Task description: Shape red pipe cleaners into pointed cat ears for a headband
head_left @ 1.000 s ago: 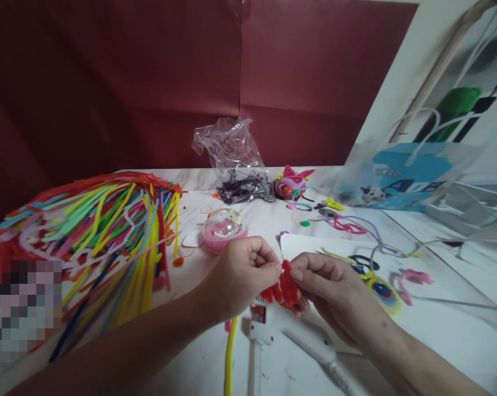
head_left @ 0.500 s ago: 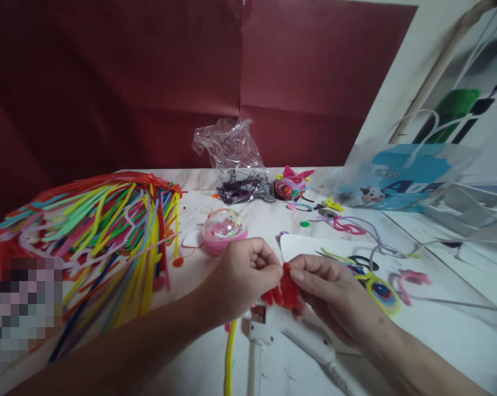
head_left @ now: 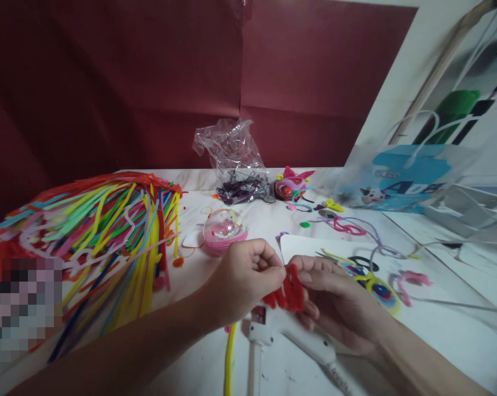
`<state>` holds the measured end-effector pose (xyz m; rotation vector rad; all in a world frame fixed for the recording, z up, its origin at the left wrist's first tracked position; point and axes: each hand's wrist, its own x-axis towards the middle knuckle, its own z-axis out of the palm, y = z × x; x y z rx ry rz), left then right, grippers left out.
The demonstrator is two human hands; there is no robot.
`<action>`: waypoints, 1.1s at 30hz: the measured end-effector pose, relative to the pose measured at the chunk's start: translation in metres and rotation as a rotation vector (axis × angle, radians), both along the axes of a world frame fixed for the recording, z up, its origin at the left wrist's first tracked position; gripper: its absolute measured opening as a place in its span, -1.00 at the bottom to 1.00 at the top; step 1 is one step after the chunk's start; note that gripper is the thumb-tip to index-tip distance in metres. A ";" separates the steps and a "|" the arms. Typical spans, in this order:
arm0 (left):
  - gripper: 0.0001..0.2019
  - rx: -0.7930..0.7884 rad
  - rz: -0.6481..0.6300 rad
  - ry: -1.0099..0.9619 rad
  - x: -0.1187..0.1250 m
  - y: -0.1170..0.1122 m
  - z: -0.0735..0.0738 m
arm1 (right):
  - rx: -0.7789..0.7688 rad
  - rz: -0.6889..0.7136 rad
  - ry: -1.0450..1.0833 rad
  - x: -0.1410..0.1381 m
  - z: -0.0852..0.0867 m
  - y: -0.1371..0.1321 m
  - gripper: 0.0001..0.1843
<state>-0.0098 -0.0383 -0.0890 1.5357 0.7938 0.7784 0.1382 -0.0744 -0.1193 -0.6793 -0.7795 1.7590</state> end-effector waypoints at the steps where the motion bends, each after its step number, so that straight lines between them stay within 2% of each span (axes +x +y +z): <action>1: -0.94 -0.012 -0.009 -0.009 0.000 0.000 0.000 | 0.005 0.010 0.010 0.000 0.000 0.000 -0.90; 6: -0.93 -0.087 -0.034 -0.052 0.000 0.000 0.000 | 0.044 0.042 0.008 0.000 0.000 0.003 -0.75; 11: -0.93 -0.160 -0.021 -0.062 -0.001 0.001 0.000 | 0.038 0.016 -0.035 0.004 -0.001 0.004 -0.86; 16: -0.93 -0.089 0.000 -0.036 0.000 0.001 0.001 | 0.065 0.034 -0.097 0.004 -0.002 0.002 -0.79; 23: -0.92 -0.065 0.029 -0.056 0.000 -0.002 0.001 | 0.082 -0.057 -0.151 0.000 0.000 -0.001 -0.78; 29: -0.93 -0.019 0.026 0.005 0.000 -0.001 0.001 | 0.111 -0.038 -0.194 0.001 -0.004 0.000 -0.76; 33: -0.95 0.026 0.036 0.064 -0.002 -0.001 -0.003 | 0.172 -0.072 -0.297 0.001 -0.005 -0.001 -0.76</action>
